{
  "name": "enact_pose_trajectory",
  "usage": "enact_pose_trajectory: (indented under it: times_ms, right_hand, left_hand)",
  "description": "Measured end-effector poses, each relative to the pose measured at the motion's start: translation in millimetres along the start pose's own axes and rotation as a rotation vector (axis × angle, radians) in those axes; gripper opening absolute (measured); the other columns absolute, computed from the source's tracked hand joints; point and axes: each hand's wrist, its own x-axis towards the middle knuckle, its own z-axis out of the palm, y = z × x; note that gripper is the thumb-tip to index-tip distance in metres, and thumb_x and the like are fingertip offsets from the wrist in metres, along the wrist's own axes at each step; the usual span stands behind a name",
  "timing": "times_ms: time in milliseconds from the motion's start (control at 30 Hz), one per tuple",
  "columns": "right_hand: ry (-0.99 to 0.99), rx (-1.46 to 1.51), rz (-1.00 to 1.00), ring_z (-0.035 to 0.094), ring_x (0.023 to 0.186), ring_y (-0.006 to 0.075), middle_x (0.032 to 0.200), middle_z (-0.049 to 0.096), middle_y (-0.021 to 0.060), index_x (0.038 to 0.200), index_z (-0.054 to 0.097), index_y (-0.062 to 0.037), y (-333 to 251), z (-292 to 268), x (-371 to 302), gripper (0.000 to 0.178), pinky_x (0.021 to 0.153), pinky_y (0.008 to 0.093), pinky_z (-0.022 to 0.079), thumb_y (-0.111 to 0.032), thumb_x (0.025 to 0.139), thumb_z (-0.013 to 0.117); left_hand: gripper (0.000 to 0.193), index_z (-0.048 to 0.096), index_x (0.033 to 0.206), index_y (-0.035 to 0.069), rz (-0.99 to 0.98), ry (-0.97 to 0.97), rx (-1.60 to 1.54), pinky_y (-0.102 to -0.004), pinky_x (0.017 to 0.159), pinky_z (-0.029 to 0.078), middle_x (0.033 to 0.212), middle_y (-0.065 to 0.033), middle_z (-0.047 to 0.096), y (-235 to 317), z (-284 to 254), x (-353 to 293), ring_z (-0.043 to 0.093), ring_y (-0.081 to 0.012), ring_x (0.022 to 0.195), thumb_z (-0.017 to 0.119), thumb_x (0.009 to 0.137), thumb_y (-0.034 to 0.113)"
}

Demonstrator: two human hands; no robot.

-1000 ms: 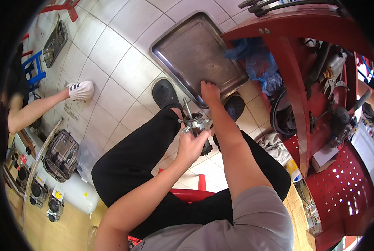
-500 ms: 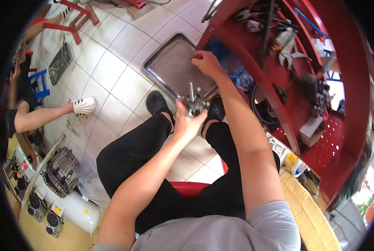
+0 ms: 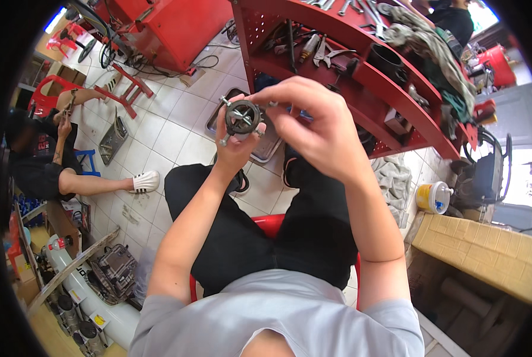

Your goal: The person sits in a workshop and assembles a small mechanical component, likely a brake caliper, by hand. They insert a metal pin into the assembly and rotate the part to inspect the fit and alignment of the internal components.

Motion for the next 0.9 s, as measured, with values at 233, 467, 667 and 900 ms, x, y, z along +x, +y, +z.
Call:
enact_pose_trajectory:
  times_ms: [233, 467, 667, 900]
  right_hand:
    - [0.056, -0.179, -0.207, 0.067, 0.081, 0.0210, 0.095, 0.071, 0.0083, 0.109, 0.070, -0.0039, -71, 10, -59, 0.030, 0.072, 0.0311, 0.054, 0.003, 0.079, 0.072]
    - [0.112, -0.076, -0.327, 0.069, 0.086, 0.0265, 0.094, 0.072, 0.0084, 0.102, 0.072, -0.0054, -94, 9, -92, 0.026, 0.072, 0.0346, 0.056, -0.001, 0.076, 0.072]
    - [0.096, -0.104, -0.359, 0.068, 0.084, 0.0271, 0.093, 0.070, 0.0088, 0.103, 0.071, -0.0052, -119, 6, -113, 0.025, 0.072, 0.0353, 0.056, -0.003, 0.078, 0.072]
    - [0.109, -0.144, -0.411, 0.068, 0.082, 0.0257, 0.091, 0.069, 0.0091, 0.101, 0.071, -0.0056, -149, 3, -137, 0.024, 0.072, 0.0339, 0.055, -0.006, 0.078, 0.074]
  left_hand:
    - [0.073, 0.052, 0.133, 0.003, 0.082, -0.196, 0.279, -0.0433, 0.105, 0.041, 0.135, -0.0145, 0.059, 71, -6, -44, 0.056, -0.0351, 0.122, 0.082, 0.067, 0.005]
    - [0.072, 0.051, 0.136, 0.002, -0.015, -0.204, 0.269, -0.0386, 0.098, 0.049, 0.127, -0.0142, 0.061, 120, 4, -75, 0.061, -0.0301, 0.116, 0.081, 0.070, 0.005]
    - [0.070, 0.050, 0.135, 0.001, 0.053, -0.221, 0.282, -0.0326, 0.093, 0.052, 0.122, -0.0124, 0.062, 153, 12, -79, 0.065, -0.0216, 0.108, 0.076, 0.070, -0.001]
    - [0.073, 0.049, 0.138, 0.001, 0.129, -0.254, 0.082, -0.0289, 0.092, 0.051, 0.116, -0.0079, 0.064, 182, 16, -86, 0.064, -0.0150, 0.105, 0.076, 0.070, -0.001]
